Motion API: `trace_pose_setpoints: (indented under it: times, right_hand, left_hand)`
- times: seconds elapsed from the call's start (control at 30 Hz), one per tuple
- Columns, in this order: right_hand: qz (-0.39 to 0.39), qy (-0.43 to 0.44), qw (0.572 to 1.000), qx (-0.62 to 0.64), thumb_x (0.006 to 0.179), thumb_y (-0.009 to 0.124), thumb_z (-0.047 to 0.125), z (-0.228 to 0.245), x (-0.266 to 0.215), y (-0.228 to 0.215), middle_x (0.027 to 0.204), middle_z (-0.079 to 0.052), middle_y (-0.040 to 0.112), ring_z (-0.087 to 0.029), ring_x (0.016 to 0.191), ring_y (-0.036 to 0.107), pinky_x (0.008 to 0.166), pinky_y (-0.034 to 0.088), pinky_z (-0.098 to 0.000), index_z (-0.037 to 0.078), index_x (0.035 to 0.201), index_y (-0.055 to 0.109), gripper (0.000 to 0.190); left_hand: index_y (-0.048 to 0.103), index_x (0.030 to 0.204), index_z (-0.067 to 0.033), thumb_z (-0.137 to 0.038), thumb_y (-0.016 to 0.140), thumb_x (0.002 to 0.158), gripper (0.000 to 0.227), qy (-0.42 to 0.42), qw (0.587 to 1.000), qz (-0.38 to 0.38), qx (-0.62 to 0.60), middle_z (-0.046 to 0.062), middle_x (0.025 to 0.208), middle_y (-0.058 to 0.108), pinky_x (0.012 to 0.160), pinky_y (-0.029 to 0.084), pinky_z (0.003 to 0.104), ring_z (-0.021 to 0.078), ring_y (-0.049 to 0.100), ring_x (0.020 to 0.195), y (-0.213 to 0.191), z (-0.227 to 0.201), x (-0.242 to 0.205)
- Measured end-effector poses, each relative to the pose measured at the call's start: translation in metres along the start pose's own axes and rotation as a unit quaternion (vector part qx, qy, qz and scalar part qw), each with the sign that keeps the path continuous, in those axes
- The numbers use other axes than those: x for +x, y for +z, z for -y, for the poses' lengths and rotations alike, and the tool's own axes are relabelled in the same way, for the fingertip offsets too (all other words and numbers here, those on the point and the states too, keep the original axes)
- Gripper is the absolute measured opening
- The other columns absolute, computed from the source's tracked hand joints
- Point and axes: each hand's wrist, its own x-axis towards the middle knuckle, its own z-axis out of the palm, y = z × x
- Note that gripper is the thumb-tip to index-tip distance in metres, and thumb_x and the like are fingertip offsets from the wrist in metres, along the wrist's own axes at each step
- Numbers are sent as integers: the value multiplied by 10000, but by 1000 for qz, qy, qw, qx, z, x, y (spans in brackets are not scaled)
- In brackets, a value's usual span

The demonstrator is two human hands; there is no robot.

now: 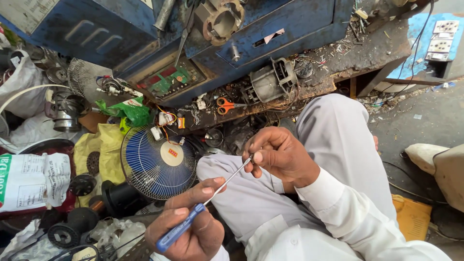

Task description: The person is repairing or assembling an electric motor, focusing on the internal wiring and components.

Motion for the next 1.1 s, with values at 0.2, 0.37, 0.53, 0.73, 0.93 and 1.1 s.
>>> trace_pose_setpoints:
  times: [0.2,0.37,0.53,0.73,0.93,1.1]
  right_hand:
    - [-27,-7,999,-26,985,705,-29,-4,1,-4,1077,-195,710,-264,916,754,671,607,-338,5,1103,677,127]
    - [-41,-2,999,-29,984,711,-26,-3,0,-4,1074,-195,713,-260,905,753,676,603,-334,6,1098,681,122]
    - [-37,1,999,-35,977,722,-16,-4,1,-2,1058,-194,715,-251,887,748,671,604,-333,10,1091,683,124]
    - [-40,-6,999,-36,971,725,-17,-5,3,-2,1055,-188,711,-248,899,747,674,611,-333,-6,1088,692,122]
    - [-48,-53,987,-141,969,712,-28,-8,8,-2,1057,-183,716,-238,907,753,694,630,-337,-30,1061,696,94]
    - [-59,-56,985,-151,967,716,-11,-11,9,-7,1049,-180,720,-231,889,750,687,630,-335,-35,1043,698,82]
  left_hand:
    - [302,1281,-59,-120,562,1053,352,64,997,9,31,271,1113,654,792,666,433,379,791,967,-3,15,-1]
    - [318,1287,-26,-100,580,1040,368,88,994,71,14,313,1130,622,829,658,483,443,757,1024,-6,12,3]
    - [364,1299,-47,-75,585,1055,331,67,997,21,-42,300,1141,650,846,666,497,426,777,1015,-1,17,-1]
    - [354,1266,-33,-95,560,1084,283,24,999,-9,-45,294,1106,654,789,662,468,408,776,939,6,14,0]
    - [370,1237,-46,-107,572,1087,260,23,997,-45,-52,271,1072,673,791,681,466,376,777,913,7,22,8]
    - [379,1234,-57,-116,567,1091,243,28,996,-52,-63,262,1045,676,810,682,474,363,773,921,10,32,0]
